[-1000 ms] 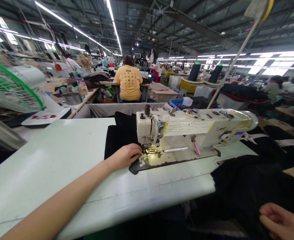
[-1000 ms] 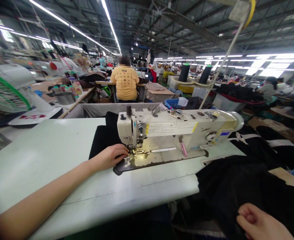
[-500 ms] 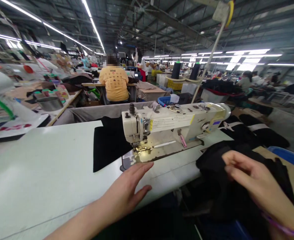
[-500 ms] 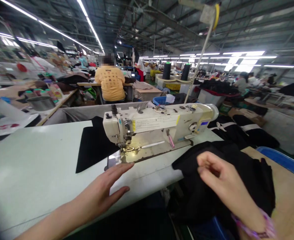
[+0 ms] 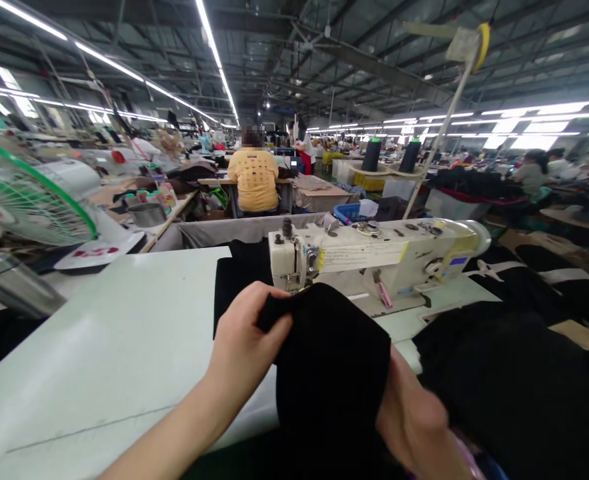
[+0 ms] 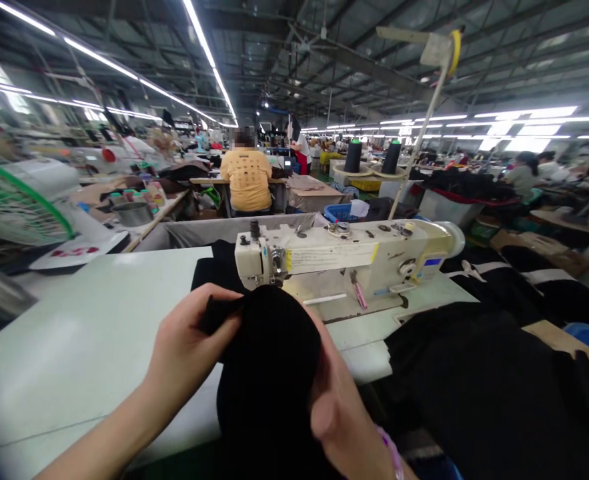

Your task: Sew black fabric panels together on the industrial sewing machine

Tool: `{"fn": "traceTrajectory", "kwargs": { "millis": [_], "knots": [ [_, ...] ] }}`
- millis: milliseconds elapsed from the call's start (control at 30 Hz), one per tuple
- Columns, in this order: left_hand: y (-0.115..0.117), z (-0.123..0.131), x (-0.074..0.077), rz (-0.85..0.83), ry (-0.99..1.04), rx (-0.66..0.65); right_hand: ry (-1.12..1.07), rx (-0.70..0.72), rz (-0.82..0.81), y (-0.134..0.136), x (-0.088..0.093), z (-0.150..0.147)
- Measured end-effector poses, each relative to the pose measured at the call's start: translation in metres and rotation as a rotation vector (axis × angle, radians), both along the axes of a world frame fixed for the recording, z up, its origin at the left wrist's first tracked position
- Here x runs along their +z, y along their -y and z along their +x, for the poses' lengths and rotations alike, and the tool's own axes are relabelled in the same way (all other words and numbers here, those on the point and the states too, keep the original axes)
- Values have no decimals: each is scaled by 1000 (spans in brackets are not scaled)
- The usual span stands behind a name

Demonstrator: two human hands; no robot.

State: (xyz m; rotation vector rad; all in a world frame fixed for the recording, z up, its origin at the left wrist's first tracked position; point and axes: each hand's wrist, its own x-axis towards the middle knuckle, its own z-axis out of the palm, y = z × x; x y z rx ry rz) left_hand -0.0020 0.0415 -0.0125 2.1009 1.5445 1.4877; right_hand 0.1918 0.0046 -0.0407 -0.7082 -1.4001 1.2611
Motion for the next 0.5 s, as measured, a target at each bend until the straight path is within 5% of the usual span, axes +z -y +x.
{"fn": "traceTrajectory", "kwargs": {
  "millis": [100,233,367,500],
  "knots": [
    [5,-13,10,-19,-38,5,222,-209,29,1,-5,-1],
    [-5,-34,29,-190,-54,-94,415,-460,74,-32,4,11],
    [-33,-47,67,-358,84,-174,444,-671,237,-70,41,22],
    [-33,-45,117,-148,227,-126,168,-823,654,-75,90,19]
  ]
}}
